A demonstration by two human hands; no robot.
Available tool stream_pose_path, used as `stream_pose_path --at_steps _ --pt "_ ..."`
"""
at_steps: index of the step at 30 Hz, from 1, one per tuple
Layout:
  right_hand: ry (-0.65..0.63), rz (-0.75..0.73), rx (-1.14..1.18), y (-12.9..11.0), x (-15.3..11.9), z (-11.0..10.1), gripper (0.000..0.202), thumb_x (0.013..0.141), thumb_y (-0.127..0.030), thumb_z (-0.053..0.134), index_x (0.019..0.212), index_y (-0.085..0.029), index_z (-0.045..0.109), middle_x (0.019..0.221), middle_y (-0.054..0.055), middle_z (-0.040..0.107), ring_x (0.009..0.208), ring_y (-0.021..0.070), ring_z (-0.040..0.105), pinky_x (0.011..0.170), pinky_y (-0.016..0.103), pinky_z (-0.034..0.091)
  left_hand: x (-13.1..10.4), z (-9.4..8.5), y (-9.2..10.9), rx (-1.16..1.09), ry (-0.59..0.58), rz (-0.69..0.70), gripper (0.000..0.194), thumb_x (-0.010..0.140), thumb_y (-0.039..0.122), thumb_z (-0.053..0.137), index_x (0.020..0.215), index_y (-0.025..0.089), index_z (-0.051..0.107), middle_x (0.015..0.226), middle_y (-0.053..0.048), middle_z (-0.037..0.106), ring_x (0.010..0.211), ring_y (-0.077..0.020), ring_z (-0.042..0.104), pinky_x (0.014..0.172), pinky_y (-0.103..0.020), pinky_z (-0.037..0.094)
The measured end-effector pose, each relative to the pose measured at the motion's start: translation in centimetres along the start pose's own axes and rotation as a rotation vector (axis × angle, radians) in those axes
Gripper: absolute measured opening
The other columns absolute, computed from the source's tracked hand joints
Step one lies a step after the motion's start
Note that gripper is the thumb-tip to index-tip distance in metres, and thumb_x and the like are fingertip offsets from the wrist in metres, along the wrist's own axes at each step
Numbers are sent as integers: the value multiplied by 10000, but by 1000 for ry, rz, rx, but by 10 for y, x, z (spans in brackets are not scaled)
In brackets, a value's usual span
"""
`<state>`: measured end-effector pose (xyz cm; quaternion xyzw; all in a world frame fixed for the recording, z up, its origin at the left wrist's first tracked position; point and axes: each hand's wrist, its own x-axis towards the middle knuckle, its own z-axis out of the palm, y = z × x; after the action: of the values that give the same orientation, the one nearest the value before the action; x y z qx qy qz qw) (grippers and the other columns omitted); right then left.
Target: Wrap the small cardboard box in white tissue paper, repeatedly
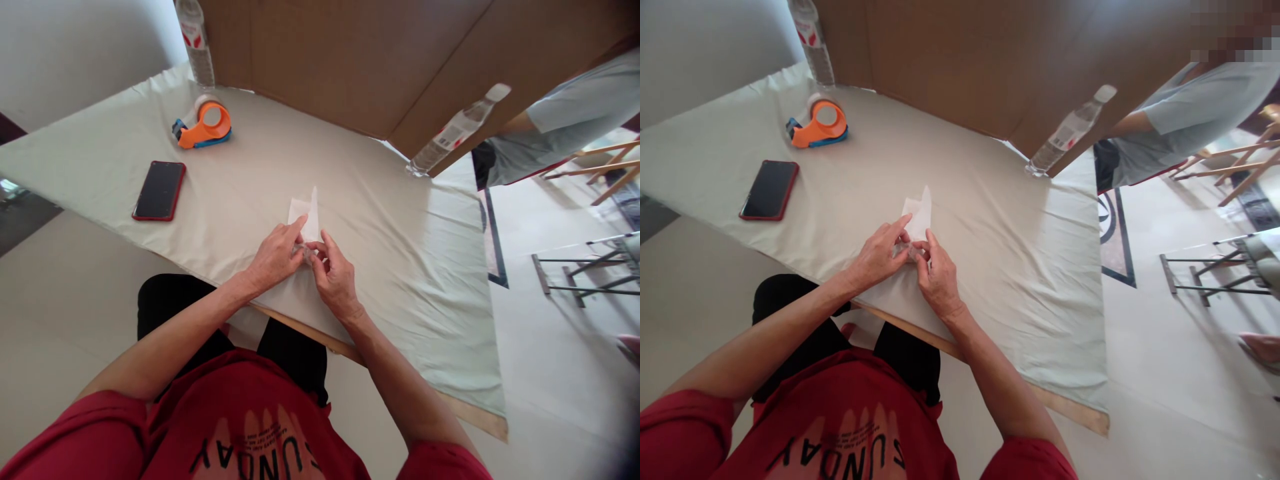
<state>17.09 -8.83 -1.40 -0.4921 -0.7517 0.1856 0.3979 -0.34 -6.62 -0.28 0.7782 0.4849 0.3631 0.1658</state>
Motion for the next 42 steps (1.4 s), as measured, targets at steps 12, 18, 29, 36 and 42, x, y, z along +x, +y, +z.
stream_pose_path --at_steps 12,18,29,36,42 --pt "-300 -104 -189 0 25 -21 653 922 -185 466 1557 -134 319 1257 136 719 841 216 711 755 367 570 4 9 15 -72 79 -228 476 839 216 650 1301 140 565 955 -68 689 897 -207 617 890 -380 526" --pt "-408 -92 -82 5 37 -30 691 882 -157 478 1556 -151 323 1218 104 735 744 183 681 718 348 553 2 16 20 45 125 -196 400 817 116 602 1216 141 618 976 -87 653 939 -233 587 903 -392 517" --pt "-139 451 334 35 69 -32 481 789 -305 643 1230 -116 615 953 91 749 588 129 639 463 236 492 0 16 21 213 100 -107 183 838 110 572 957 161 702 955 -95 571 909 -219 560 832 -343 527" --pt "-293 690 427 37 97 -15 313 706 -304 732 962 -142 657 647 13 649 471 135 547 341 235 326 -1 15 23 234 69 -114 185 844 111 578 976 146 704 964 -103 571 914 -227 566 842 -359 528" --pt "-319 618 513 34 106 2 274 619 -348 761 759 -173 604 582 -54 532 517 87 441 461 227 338 0 15 23 228 70 -105 180 850 106 576 978 147 697 982 -104 575 925 -225 570 853 -359 538"
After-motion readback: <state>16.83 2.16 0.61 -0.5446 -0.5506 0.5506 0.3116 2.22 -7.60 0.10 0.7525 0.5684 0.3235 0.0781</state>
